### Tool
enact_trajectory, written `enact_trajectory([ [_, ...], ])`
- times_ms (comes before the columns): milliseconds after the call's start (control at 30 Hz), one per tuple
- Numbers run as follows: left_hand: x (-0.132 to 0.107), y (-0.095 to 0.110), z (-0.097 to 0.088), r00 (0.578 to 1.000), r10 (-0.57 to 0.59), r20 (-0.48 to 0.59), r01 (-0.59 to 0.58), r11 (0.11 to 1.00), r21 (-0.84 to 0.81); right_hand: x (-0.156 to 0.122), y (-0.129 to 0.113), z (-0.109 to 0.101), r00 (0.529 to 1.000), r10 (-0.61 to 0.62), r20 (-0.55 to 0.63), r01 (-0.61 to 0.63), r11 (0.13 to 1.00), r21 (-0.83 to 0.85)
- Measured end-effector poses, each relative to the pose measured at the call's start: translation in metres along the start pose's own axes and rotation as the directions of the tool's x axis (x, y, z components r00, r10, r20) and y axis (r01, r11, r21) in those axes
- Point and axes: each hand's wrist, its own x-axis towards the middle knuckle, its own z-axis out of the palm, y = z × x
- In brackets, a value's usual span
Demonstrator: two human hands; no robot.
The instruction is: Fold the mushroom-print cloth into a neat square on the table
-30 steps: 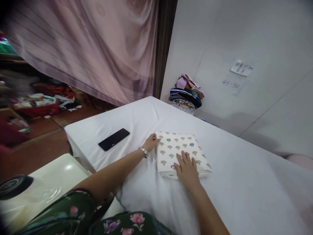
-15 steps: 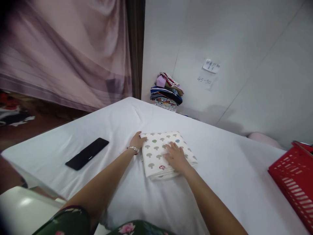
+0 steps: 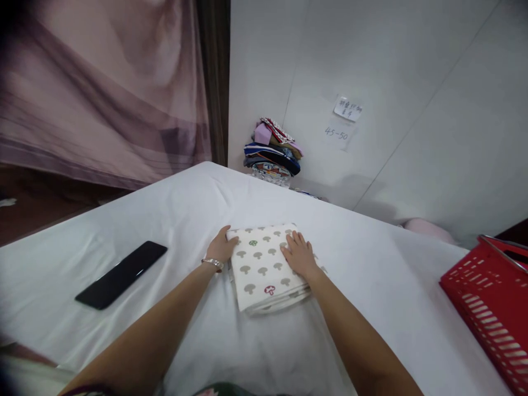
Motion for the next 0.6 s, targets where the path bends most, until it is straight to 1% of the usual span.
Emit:
enact_trajectory([
  [67,0.0,-0.001,0.001,0.999,0.031,-0.021,-0.031,1.0,-0.003,0.009,-0.002,-0.009,1.0,0.0,0.017,-0.001,1.0,0.024],
  [133,0.0,-0.002,0.002,0.998,0.051,-0.033,-0.051,0.999,-0.002,0.021,-0.003,-0.016,1.0,-0.005,-0.012,0.006,1.0,0.031],
  [200,0.0,-0.003,0.003,0.998,0.06,-0.037,-0.06,0.998,0.001,0.035,-0.005,-0.017,0.999,-0.003,-0.041,0.004,1.0,0.022],
  [300,0.001,-0.006,0.006,0.995,0.082,-0.053,-0.082,0.997,0.002,0.048,-0.005,-0.01,0.999,0.012,-0.03,-0.012,1.0,0.014],
  [433,0.001,-0.008,0.009,0.989,0.12,-0.081,-0.12,0.993,0.011,0.051,-0.002,0.004,0.999,0.011,-0.049,-0.01,1.0,0.028],
  [500,0.001,-0.007,0.009,0.99,0.122,-0.076,-0.12,0.993,0.02,0.052,0.0,0.006,0.998,0.014,-0.054,-0.009,0.996,0.092],
  [600,-0.001,-0.003,0.006,0.997,0.067,-0.037,-0.065,0.997,0.052,0.055,0.006,0.003,0.998,0.046,-0.039,-0.034,0.962,0.272],
])
